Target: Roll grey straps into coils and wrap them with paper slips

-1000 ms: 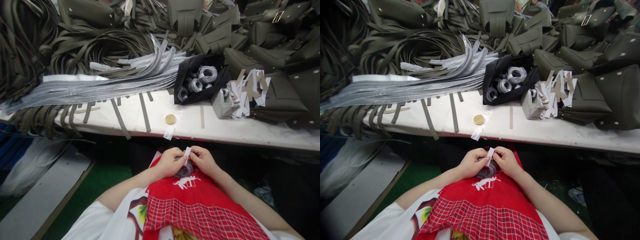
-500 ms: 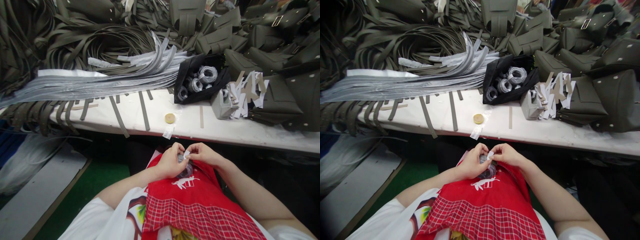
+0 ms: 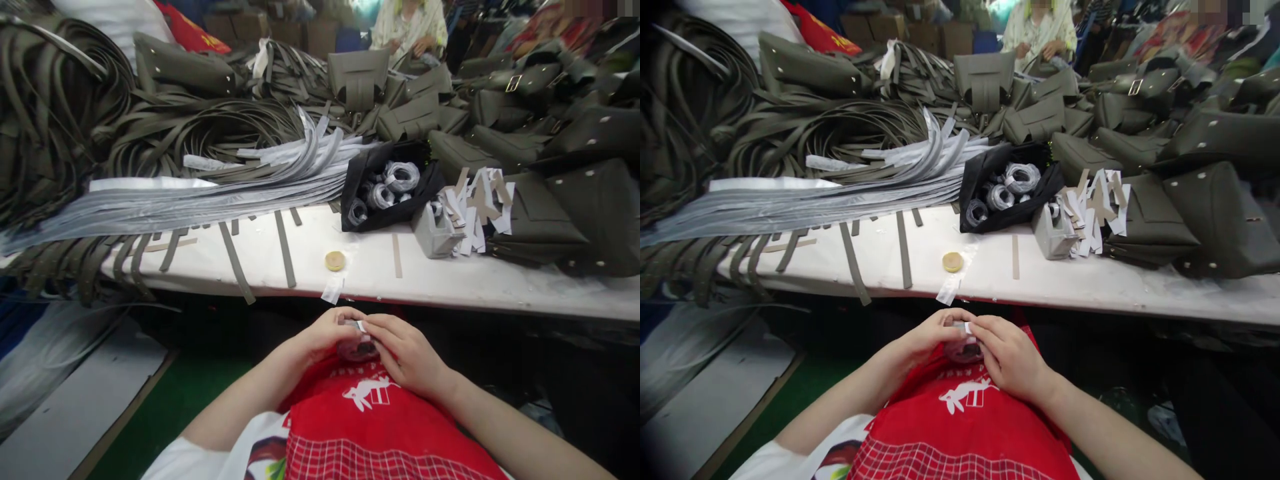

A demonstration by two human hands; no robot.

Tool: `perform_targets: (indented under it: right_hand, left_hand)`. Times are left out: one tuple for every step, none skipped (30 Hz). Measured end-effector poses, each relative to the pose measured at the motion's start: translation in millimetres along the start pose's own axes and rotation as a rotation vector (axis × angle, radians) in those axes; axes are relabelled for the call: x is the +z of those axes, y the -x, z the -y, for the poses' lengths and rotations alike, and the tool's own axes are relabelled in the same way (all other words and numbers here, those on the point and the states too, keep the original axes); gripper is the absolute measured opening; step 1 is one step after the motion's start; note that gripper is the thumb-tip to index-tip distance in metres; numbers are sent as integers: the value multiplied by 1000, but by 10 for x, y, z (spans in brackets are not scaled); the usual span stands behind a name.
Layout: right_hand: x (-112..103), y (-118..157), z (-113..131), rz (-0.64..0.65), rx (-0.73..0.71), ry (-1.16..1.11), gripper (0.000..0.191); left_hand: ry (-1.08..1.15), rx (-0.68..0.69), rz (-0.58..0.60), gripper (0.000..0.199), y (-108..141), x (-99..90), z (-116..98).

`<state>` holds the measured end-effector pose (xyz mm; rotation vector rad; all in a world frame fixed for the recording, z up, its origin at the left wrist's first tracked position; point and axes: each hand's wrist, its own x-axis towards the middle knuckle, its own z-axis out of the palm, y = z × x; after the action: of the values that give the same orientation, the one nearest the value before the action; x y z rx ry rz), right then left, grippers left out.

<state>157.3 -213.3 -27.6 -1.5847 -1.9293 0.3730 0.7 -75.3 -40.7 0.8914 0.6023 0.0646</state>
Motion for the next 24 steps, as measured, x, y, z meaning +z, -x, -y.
perform_targets:
  right_hand:
    - [-16, -8, -31, -32, -8, 23, 44]
    - [-36, -20, -61, -62, -12, 40, 46]
    - [-59, -36, -87, -88, -16, 51, 47]
    - [-82, -51, -105, -111, -19, 57, 48]
    - [-103, -66, -114, -129, -23, 59, 48]
    - [-122, -78, -116, -147, -27, 59, 48]
    - [-140, -88, -118, -163, -28, 54, 47]
    - [-160, -97, -128, -174, -29, 46, 46]
    - [-190, -107, -155, -179, -34, 39, 45]
    - [-237, -118, -210, -189, -36, 40, 43]
    - [-309, -132, -301, -216, -27, 52, 41]
    - [-408, -148, -433, -273, -1, 77, 38]
    - [-534, -167, -606, -361, 51, 113, 34]
    - [-681, -189, -814, -472, 138, 157, 31]
    - [-839, -216, -1046, -603, 243, 192, 28]
    - [-993, -248, -1286, -692, 379, 216, 25]
    - [-1133, -286, -1519, -720, 509, 215, 24]
    - [-1247, -329, -1729, -714, 557, 198, 23]
    - [-1331, -377, -1904, -689, 595, 171, 24]
    - [-1382, -425, -2036, -656, 609, 138, 26]
    - [-1405, -469, -2124, -628, 609, 104, 28]
    - [-1405, -504, -2170, -613, 614, 73, 30]
    - [-1389, -524, -2180, -611, 620, 46, 31]
    - [-1364, -524, -2163, -620, 624, 27, 32]
  left_hand:
    - [35, 26, -22, 42, -37, 26, -35]
    - [54, 47, -35, 39, -72, 58, -72]
    - [58, 66, -42, 37, -105, 91, -110]
    - [52, 88, -46, 36, -135, 122, -143]
    - [45, 105, -46, 36, -163, 147, -172]
    - [38, 115, -40, 37, -189, 164, -193]
    - [35, 122, -34, 39, -214, 173, -207]
    - [31, 130, -25, 41, -239, 174, -216]
    - [28, 135, -13, 43, -262, 168, -220]
    - [25, 132, 4, 46, -284, 159, -221]
    - [19, 124, 22, 49, -303, 151, -219]
    - [11, 118, 31, 51, -318, 147, -216]
    - [4, 116, 32, 52, -328, 149, -209]
    - [-4, 118, 24, 53, -332, 159, -201]
    - [-9, 127, 9, 53, -333, 178, -189]
    - [-18, 146, -9, 52, -331, 203, -174]
    - [-29, 173, -28, 52, -329, 232, -158]
    - [-43, 201, -43, 51, -328, 262, -142]
    - [-58, 225, -55, 51, -331, 291, -126]
    - [-71, 245, -62, 51, -336, 315, -112]
    - [-80, 258, -65, 51, -344, 334, -102]
    - [-85, 264, -64, 50, -354, 346, -93]
    - [-86, 263, -59, 49, -365, 352, -87]
    - [-87, 262, -52, 48, -373, 353, -83]
